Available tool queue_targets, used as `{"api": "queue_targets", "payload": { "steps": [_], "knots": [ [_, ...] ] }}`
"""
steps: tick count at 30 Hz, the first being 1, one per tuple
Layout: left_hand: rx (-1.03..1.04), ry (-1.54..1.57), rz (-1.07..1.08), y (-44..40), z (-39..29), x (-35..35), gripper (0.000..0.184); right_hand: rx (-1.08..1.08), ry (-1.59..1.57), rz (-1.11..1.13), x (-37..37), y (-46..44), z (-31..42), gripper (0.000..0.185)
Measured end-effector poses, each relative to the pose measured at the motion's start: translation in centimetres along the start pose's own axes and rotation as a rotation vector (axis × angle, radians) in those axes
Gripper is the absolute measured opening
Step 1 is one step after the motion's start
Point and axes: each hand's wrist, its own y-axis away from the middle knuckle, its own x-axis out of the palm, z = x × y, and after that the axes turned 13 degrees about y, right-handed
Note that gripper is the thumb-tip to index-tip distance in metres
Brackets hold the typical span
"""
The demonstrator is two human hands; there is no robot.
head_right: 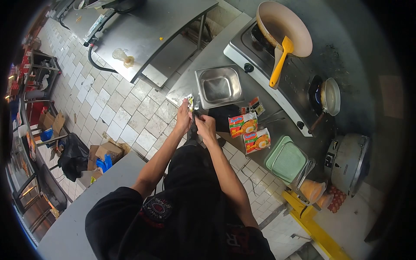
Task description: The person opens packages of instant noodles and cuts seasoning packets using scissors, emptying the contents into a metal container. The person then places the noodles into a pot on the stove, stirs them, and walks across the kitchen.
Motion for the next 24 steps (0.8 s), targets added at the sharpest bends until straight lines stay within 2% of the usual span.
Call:
{"api": "queue_targets", "payload": {
  "steps": [7,10,12,13,14,16,17,19,20,22,23,24],
  "knots": [
    [-0.023,0.018,-0.049,0.5,-0.2,0.6,0.037,0.032,-0.123,0.045,0.2,-2.0,-1.3,0.041],
    [-0.002,0.034,-0.097,-0.3,-1.4,0.2,0.038,0.022,-0.016,-0.014,0.1,-2.7,-2.7,0.041],
    [0.074,0.073,-0.032,-0.6,-3.2,1.0,0.040,-0.281,0.364,-0.187,0.1,-3.2,-4.1,0.039],
    [0.113,0.045,0.012,-0.9,-4.1,1.8,0.041,-0.318,0.481,-0.220,-0.2,-3.3,-4.4,0.037],
    [0.110,0.035,0.021,-1.0,-5.2,3.4,0.041,-0.318,0.471,-0.230,-0.2,-3.2,-4.2,0.037],
    [0.161,-0.326,0.123,-2.1,-6.9,6.4,0.043,-0.327,0.798,-0.397,0.1,-2.4,-3.4,0.033],
    [0.272,-0.572,0.208,-3.6,-7.0,6.9,0.045,-0.315,0.862,-0.399,-0.1,-1.5,-2.0,0.030],
    [0.802,-1.084,0.482,-6.3,-7.1,8.7,0.045,-0.309,0.893,-0.448,0.2,-1.4,-1.6,0.031],
    [0.804,-1.094,0.500,-6.9,-7.0,9.6,0.045,-0.304,0.941,-0.491,0.2,-1.6,-1.5,0.031],
    [0.767,-1.652,0.656,-7.9,-6.5,11.2,0.042,-0.261,0.906,-0.468,0.2,-2.7,-1.6,0.032],
    [0.731,-1.827,0.662,-8.2,-6.0,11.6,0.041,-0.219,0.887,-0.430,0.2,-3.1,-2.0,0.034],
    [0.741,-1.834,0.679,-9.3,-5.3,11.1,0.041,-0.218,0.873,-0.444,0.1,-3.4,-2.0,0.034]
  ]
}}
